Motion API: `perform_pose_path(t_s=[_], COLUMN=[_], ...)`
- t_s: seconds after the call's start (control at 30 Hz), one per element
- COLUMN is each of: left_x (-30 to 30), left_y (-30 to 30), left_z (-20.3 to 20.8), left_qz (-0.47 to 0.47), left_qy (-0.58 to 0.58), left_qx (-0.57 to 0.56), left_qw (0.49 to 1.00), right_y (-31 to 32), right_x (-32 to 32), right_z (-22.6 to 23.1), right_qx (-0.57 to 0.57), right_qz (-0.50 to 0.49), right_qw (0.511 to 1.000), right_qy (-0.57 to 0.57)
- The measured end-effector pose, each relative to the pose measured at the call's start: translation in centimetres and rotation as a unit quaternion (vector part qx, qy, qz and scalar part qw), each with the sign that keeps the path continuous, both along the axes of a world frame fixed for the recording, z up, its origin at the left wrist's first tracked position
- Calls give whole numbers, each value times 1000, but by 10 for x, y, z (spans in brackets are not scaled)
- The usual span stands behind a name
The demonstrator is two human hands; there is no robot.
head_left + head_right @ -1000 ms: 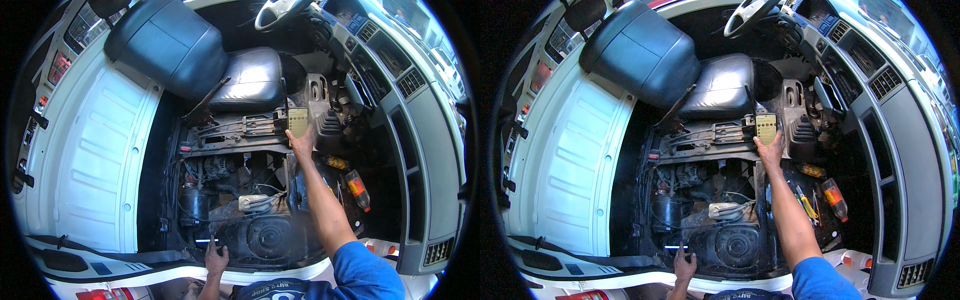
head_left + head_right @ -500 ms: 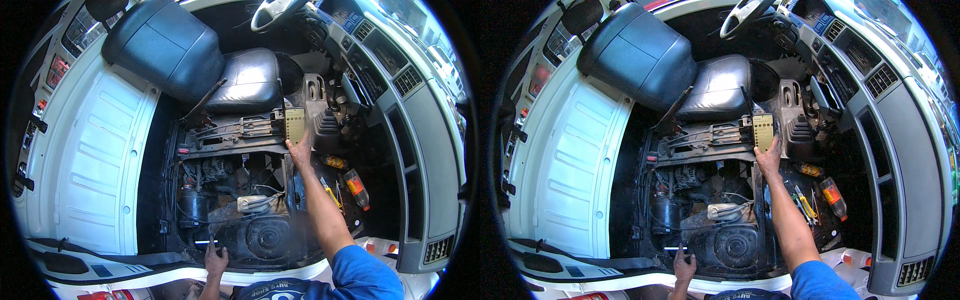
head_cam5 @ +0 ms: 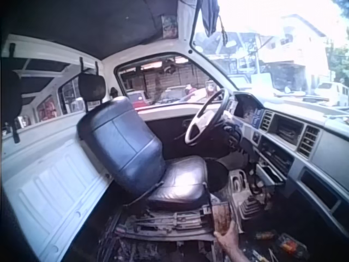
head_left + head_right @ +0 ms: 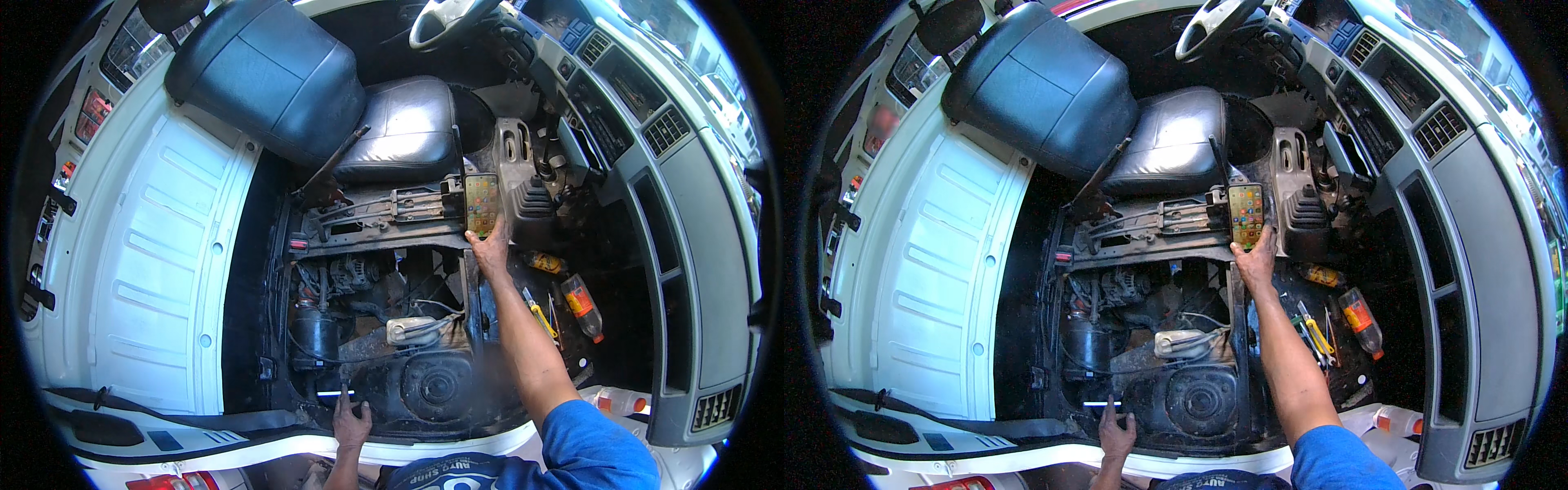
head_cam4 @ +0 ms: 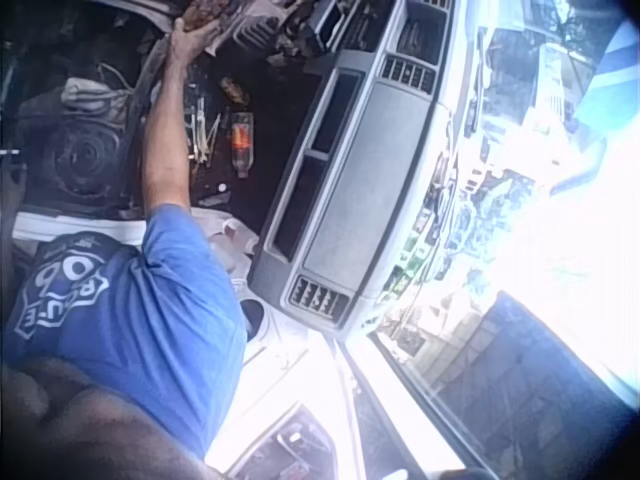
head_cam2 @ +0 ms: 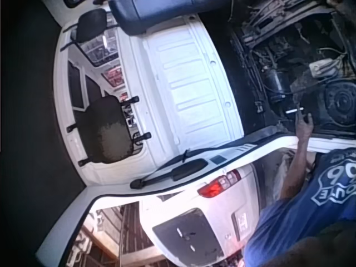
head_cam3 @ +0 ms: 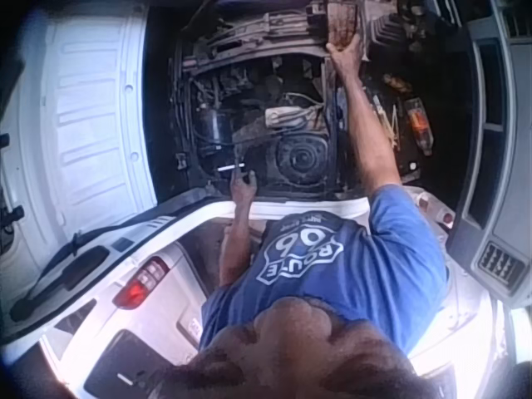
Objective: The person walks through an auto repair shop, approaches a white van with its interior partially disassembled, and inspects the center console area. They handle a small green box and a smartphone, placing the phone on the dashboard and interacting with the console components.
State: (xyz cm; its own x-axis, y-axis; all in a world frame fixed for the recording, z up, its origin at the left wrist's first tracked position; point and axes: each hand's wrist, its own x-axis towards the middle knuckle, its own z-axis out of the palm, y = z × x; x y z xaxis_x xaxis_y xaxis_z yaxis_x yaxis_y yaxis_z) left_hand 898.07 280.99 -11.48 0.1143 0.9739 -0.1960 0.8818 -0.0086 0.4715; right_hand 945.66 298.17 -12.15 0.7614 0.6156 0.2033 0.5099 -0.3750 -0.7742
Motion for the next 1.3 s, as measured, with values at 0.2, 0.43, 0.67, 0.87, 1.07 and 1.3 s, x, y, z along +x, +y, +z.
perform_pose_path(t_s=[0.2,0.43,0.67,0.87,1.07,1.3], left_x=[-2,1,0,-5,4,-3], left_y=[-1,0,-1,-6,-10,-10], left_z=[-2,6,5,6,22,26], left_qz=[-2,-8,5,-20,-4,-46], left_qy=[-27,-26,-24,-77,-78,-95], left_qx=[4,-6,-18,36,48,50], left_qw=[1000,1000,1000,996,996,993], right_y=[6,27,31,-13,-117,-209], right_x=[1,0,-4,-9,-34,-42], right_z=[3,18,28,53,117,227], right_qx=[1,-36,-12,87,122,143], right_qz=[2,-38,-54,-25,-15,-2], right_qw=[1000,998,998,995,992,987], right_qy=[12,-23,-1,32,18,-78])
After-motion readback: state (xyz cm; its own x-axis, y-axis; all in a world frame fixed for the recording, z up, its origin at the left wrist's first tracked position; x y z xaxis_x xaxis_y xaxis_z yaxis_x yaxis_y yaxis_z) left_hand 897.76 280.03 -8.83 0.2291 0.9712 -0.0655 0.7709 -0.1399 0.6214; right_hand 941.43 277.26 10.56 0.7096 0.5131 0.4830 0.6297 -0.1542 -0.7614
